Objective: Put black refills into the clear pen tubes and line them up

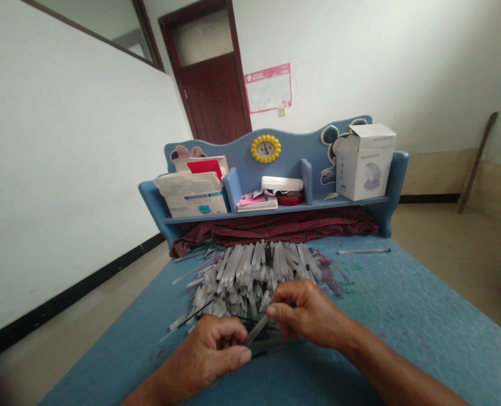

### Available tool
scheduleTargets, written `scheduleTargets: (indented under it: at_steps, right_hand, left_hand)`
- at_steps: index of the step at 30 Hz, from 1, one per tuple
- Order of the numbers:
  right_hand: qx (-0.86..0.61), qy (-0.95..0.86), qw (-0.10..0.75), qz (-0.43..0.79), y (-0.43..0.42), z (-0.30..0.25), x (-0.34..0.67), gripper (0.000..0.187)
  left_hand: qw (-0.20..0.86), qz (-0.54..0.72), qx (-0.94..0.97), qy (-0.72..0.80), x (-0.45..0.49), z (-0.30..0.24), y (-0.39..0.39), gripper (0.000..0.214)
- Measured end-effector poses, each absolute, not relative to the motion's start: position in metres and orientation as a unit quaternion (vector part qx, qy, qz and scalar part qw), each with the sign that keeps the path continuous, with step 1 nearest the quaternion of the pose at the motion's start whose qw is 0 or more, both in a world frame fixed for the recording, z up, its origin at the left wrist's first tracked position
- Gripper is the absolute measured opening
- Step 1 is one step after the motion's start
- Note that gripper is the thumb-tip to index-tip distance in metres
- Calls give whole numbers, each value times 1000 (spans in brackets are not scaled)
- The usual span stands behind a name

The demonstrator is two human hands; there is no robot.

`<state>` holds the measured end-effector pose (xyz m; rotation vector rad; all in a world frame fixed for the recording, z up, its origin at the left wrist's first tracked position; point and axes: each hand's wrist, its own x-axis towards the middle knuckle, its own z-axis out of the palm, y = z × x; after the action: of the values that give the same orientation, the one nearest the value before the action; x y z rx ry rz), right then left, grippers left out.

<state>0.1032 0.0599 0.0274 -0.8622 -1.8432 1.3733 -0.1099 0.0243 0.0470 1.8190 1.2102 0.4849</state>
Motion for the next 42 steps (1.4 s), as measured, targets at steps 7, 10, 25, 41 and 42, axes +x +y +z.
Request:
scheduleTargets:
  at_steps: [7,10,25,41,42]
  right_hand:
    - [-334,-699,350,527,58,32,103,40]
    - [-338,-686,354,539,59,30,103,38]
    - [-361,-668,341,554,63,25,101,36]
    - [-405,-586,358,604,61,42,100,43]
    - [-412,-585,363,596,61,46,101,43]
  left_hand:
    - [427,196,732,493,-108,46,25,21]
    - [419,184,732,505,-106,45,25,20]
    - [296,182,783,516,-105,41,25,14]
    - [-166,185,901,355,-96,64,23,19]
    - [-142,182,905,358,-94,69,24,18]
